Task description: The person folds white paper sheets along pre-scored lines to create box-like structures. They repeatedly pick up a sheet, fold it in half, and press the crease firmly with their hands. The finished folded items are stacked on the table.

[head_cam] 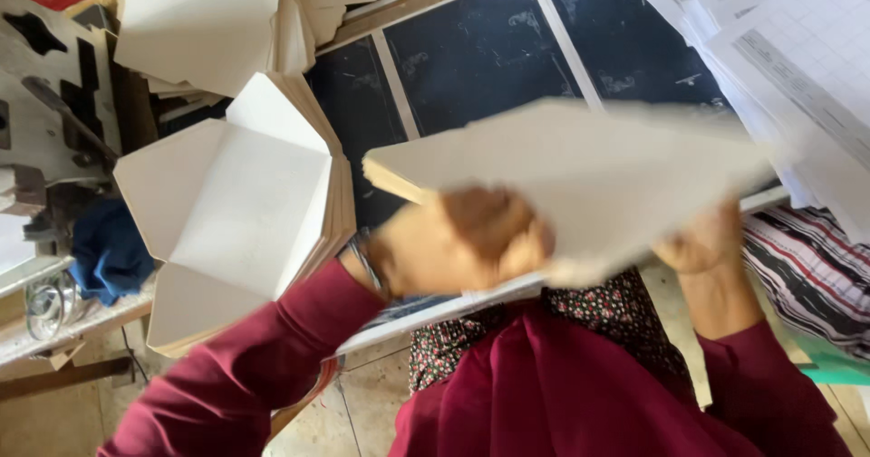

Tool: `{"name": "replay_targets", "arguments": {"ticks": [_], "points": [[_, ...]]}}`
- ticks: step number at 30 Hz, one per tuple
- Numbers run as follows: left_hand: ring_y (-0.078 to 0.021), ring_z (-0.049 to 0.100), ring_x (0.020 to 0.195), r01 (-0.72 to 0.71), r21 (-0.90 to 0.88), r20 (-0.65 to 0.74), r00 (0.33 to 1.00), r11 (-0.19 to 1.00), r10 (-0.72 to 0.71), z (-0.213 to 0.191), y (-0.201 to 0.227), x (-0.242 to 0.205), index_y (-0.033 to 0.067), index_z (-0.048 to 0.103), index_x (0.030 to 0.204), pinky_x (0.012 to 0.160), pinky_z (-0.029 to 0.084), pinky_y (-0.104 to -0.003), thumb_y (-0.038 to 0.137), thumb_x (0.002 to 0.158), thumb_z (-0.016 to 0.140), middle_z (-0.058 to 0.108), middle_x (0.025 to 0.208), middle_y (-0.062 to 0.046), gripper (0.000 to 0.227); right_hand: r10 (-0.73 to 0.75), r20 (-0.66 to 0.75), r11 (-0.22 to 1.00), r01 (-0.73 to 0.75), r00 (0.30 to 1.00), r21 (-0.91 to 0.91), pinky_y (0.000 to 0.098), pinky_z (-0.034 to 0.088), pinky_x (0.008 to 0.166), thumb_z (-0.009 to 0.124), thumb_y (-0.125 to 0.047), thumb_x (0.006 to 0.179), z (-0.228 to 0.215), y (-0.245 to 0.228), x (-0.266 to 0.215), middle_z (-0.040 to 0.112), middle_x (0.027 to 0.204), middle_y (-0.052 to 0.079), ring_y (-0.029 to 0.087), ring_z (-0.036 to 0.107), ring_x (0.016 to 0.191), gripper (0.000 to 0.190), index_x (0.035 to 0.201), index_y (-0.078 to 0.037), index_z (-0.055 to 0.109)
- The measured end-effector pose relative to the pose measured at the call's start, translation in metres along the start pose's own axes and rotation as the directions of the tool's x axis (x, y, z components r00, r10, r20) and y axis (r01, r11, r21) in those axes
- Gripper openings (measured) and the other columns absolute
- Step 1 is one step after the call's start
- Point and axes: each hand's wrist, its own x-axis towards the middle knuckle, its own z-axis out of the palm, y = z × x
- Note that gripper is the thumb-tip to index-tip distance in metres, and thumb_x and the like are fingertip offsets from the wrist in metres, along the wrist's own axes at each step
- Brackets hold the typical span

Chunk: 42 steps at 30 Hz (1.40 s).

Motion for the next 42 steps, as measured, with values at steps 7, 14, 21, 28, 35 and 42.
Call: {"name": "replay_targets", "arguments": {"ticks": [7, 14, 21, 28, 35, 42], "points": [[-0.0245, 0.075, 0.094, -0.078, 0.013, 0.138, 0.988, 0.997, 0.076, 0.022, 0.079, -0.105, 0.0133, 0.044, 0.113, 0.083, 0.069, -0.032, -0.001, 0.098, 0.065, 0.071, 0.104, -0.012, 0.03, 0.116, -0.358, 0.973, -0.179, 0.927, -0.148, 0.0419, 0.056, 0.074, 0.054, -0.032, 0.101, 0.0, 0.0, -0.078, 0.073, 0.116, 0.017, 0.031, 0.068, 0.1, 0.05, 0.139, -0.001, 0.062], [-0.0405, 0.044, 0.141, 0.759, -0.177, 0.514, 0.614, 0.626, -0.599, 0.019, 0.137, -0.179, 0.0097, 0.055, 0.134, 0.108, 0.041, -0.058, 0.012, 0.074, 0.078, 0.045, 0.154, -0.019, 0.064, 0.377, -0.097, 0.777, -0.372, 0.921, -0.508, 0.0345, 0.059, 0.061, 0.059, -0.002, 0.084, -0.097, -0.004, -0.066, 0.073, 0.111, 0.02, 0.027, 0.072, 0.086, 0.061, 0.144, 0.004, 0.052], [-0.0294, 0.065, 0.131, 0.609, -0.665, 0.404, -0.195, -0.433, -0.894, 0.036, 0.12, -0.194, 0.0002, 0.052, 0.14, 0.107, 0.055, -0.039, 0.024, 0.098, 0.055, 0.058, 0.144, -0.017, 0.048, 0.111, -0.459, 0.549, -0.44, 0.881, -0.711, 0.0413, 0.053, 0.093, 0.065, 0.003, 0.084, -0.017, 0.03, -0.071, 0.067, 0.134, 0.019, 0.029, 0.065, 0.113, 0.072, 0.154, -0.001, 0.049], [-0.0175, 0.052, 0.1, 0.621, -0.619, 0.364, -0.315, -0.48, -0.877, 0.06, 0.099, -0.153, 0.0119, 0.06, 0.108, 0.089, 0.046, -0.033, 0.047, 0.098, 0.057, 0.056, 0.105, -0.004, 0.036, -0.048, -0.102, 0.414, -0.073, 0.994, -0.907, 0.039, 0.05, 0.115, 0.072, -0.004, 0.079, -0.02, 0.025, -0.095, 0.064, 0.141, 0.019, 0.03, 0.062, 0.131, 0.071, 0.146, 0.002, 0.049], [-0.0212, 0.062, 0.116, 0.322, -0.947, -0.028, -0.026, 0.018, -0.999, 0.039, 0.078, -0.116, 0.006, 0.05, 0.144, 0.102, 0.053, -0.033, 0.028, 0.103, 0.067, 0.065, 0.13, -0.01, 0.049, -0.23, 0.196, 0.016, 0.205, 0.953, -0.979, 0.0414, 0.049, 0.123, 0.071, -0.003, 0.087, -0.002, -0.001, -0.074, 0.06, 0.138, 0.021, 0.034, 0.058, 0.136, 0.053, 0.136, 0.005, 0.052], [-0.0248, 0.061, 0.108, 0.495, -0.829, -0.138, 0.27, 0.26, -0.953, 0.057, 0.057, -0.146, 0.0027, 0.047, 0.136, 0.096, 0.056, -0.037, 0.036, 0.099, 0.071, 0.059, 0.121, -0.012, 0.055, -0.22, 0.094, -0.217, 0.046, 0.971, -0.975, 0.0286, 0.021, 0.043, 0.077, -0.027, 0.089, -0.032, 0.004, -0.034, 0.028, 0.044, -0.005, 0.011, 0.024, 0.038, 0.059, 0.052, -0.014, 0.034]]}}
